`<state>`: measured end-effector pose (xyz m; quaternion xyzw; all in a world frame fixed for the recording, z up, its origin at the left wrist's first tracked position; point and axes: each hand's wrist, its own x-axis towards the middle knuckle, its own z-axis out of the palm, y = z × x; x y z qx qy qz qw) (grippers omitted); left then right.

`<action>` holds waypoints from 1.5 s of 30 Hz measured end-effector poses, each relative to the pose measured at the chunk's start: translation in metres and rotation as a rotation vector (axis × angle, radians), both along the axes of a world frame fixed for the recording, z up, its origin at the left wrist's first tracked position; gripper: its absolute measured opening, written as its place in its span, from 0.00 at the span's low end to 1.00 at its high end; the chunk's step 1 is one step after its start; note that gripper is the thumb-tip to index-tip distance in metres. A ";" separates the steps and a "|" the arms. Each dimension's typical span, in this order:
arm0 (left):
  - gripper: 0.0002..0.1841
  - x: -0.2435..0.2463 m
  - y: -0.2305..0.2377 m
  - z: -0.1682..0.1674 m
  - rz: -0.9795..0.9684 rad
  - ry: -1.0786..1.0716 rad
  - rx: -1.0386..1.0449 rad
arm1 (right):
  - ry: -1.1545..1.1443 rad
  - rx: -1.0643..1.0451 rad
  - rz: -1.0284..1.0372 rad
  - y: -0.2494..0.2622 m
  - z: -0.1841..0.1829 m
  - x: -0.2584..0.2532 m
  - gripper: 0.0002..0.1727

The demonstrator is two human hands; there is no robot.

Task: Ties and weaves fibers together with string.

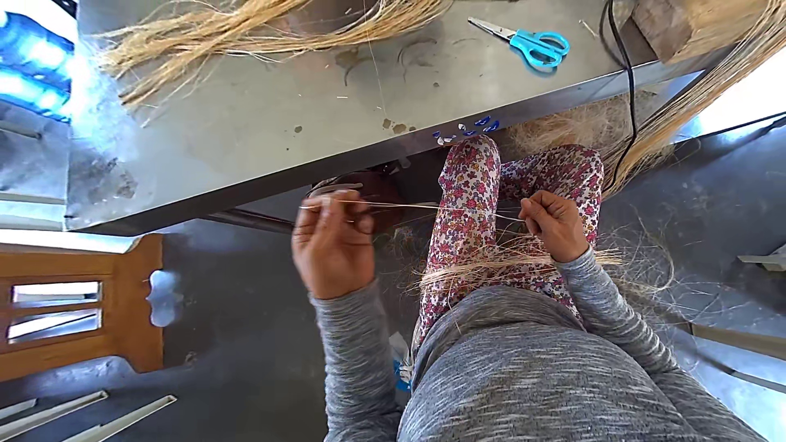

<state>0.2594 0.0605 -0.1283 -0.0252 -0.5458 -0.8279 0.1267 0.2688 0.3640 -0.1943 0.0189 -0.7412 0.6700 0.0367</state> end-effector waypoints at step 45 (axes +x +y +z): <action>0.13 -0.172 -0.169 0.012 0.366 0.021 0.112 | 0.014 0.689 0.157 0.018 0.029 -0.026 0.07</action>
